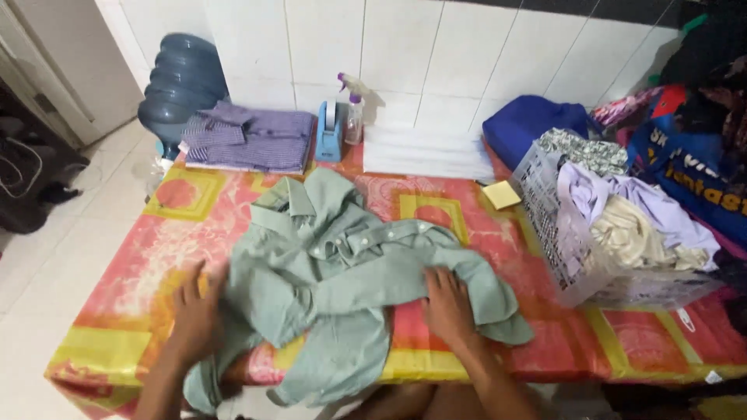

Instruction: Buttoning and folding a green striped shirt on a table.

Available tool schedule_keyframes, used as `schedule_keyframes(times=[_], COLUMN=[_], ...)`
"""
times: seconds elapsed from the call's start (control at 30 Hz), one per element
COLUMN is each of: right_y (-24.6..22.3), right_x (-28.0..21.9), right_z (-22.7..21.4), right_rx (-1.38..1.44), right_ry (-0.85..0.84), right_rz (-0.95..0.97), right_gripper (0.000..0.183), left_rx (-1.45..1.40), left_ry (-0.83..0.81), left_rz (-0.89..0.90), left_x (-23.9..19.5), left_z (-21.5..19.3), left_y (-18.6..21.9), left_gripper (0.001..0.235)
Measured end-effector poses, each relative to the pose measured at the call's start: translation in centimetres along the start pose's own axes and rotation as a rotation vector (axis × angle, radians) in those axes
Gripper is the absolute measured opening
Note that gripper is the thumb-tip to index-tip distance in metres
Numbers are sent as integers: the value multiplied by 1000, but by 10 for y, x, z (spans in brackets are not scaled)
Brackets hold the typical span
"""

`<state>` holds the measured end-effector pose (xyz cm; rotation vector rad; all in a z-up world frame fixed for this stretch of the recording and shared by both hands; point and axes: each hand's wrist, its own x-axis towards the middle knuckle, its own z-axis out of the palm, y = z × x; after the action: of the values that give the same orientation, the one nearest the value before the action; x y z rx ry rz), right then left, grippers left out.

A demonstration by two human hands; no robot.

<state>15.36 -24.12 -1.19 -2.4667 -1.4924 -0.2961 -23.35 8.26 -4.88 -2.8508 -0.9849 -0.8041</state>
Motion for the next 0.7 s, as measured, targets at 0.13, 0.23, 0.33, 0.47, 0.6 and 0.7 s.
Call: schedule_keyframes(times=[0.13, 0.23, 0.33, 0.47, 0.6, 0.7], right_y=[15, 27, 25, -15, -63, -103], right_x=[-7, 4, 2, 0, -5, -6], right_z=[20, 24, 19, -19, -22, -20], right_rx=[77, 291, 462, 463, 404, 417], right_ry=[204, 230, 75, -120, -49, -55], right_rz=[-65, -75, 113, 64, -247, -398], right_gripper=[39, 33, 39, 80, 77, 40], left_rx=[-72, -165, -293, -504, -388, -315], left_ry=[-67, -302, -141, -234, -450, -355], left_rz=[36, -134, 52, 189, 350, 443], left_x=[0, 15, 18, 23, 40, 37], left_z=[24, 29, 44, 39, -7, 54], left_y=[-3, 8, 16, 50, 108, 121], left_gripper=[109, 55, 41, 58, 10, 10])
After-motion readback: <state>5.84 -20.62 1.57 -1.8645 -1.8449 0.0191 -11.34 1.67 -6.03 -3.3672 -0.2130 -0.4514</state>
